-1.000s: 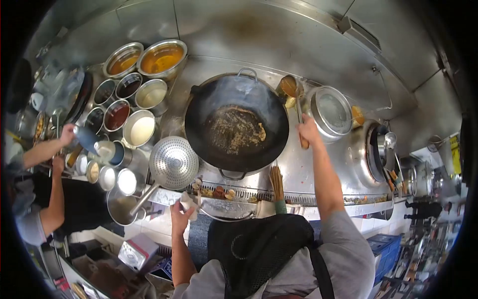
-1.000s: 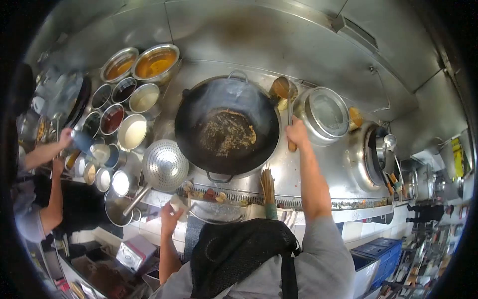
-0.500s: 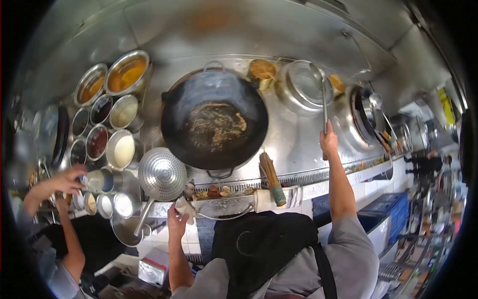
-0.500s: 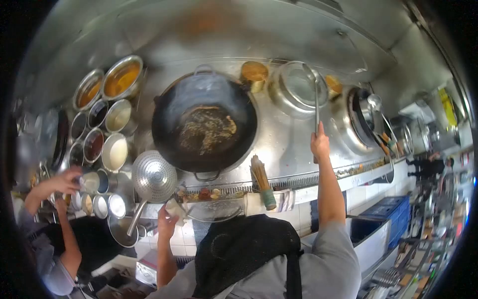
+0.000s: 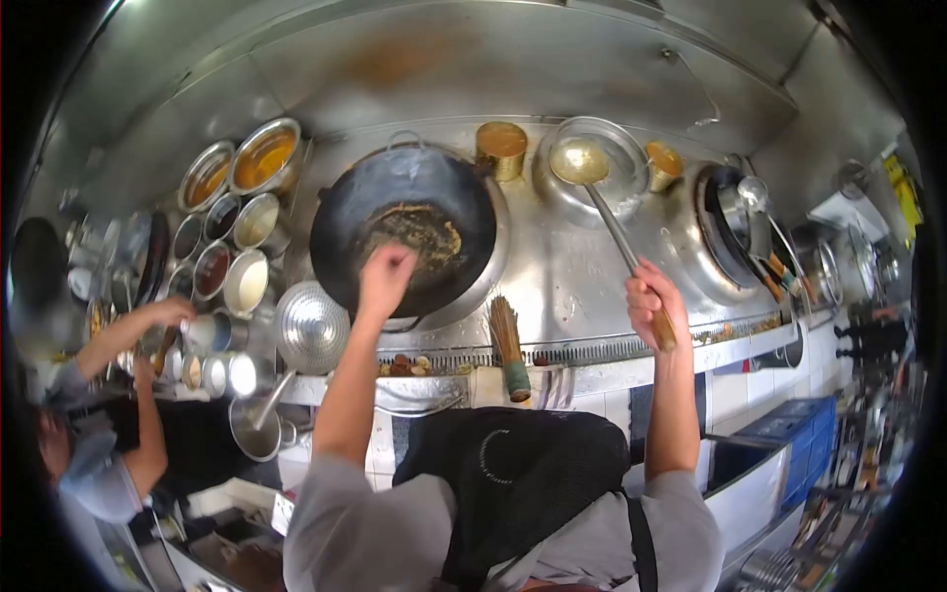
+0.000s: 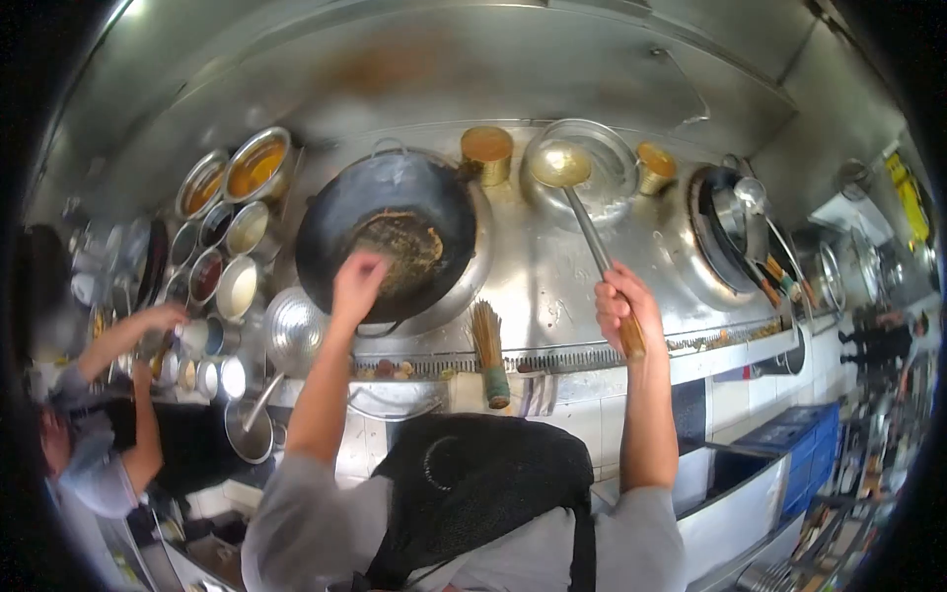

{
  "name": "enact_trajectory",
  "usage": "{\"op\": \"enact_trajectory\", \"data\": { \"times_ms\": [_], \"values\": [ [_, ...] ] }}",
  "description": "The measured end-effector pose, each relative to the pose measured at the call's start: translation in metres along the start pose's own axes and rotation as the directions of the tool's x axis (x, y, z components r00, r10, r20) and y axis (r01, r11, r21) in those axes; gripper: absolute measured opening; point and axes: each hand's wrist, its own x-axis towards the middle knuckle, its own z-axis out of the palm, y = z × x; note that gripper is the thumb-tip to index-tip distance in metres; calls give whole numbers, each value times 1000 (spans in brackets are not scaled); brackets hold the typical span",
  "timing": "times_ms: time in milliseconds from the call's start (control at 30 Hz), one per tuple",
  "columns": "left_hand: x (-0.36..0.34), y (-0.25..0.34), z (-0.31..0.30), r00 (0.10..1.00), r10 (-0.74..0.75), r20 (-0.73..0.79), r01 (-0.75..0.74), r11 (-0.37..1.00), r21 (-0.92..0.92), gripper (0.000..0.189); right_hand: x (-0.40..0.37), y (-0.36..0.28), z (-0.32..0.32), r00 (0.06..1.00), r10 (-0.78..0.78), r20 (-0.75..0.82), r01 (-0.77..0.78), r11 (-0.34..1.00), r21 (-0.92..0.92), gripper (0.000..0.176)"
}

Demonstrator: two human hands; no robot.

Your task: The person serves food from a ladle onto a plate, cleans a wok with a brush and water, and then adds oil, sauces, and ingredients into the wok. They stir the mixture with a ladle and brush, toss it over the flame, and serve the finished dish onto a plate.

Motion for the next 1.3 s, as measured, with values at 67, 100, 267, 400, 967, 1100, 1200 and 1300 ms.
{"op": "enact_trajectory", "data": {
  "times_ms": [67, 100, 267, 400, 967, 1100, 1200, 1300],
  "values": [
    [45, -3, 51, 994, -9, 111, 9, 1000, 3, 18, -17, 4, 14, 999, 39, 19, -38, 998, -54, 9],
    [64, -8, 79, 992, -17, 121, 21, 999, -34, 20, -20, 6, 14, 998, 52, 28, -49, 994, -102, 22],
    [114, 14, 153, 851, -437, 292, 455, 890, 7, 24, -27, 28, 24, 994, 108, 12, -98, 936, -339, 49],
    [104, -29, 161, 991, -86, 104, 42, 929, 368, 21, -7, 41, -5, 999, 37, 23, -15, 781, -624, 61],
    [-93, -31, 42, 993, -19, 115, -60, 761, 647, 11, 143, -51, -141, 953, -235, -189, 53, 746, -664, 31],
    [-91, -27, 57, 995, 60, 82, -97, 796, 597, 13, 106, -63, -99, 999, 16, -50, -19, 998, -62, 6],
    [-79, -31, 56, 998, 28, 61, -53, 888, 456, 13, 58, -64, -65, 998, 55, 22, -55, 998, 4, 9],
    [-52, -40, 60, 1000, -1, 1, 0, 956, 294, 14, 16, -57, -36, 997, 70, 40, -65, 993, -102, 7]
  ]
}}
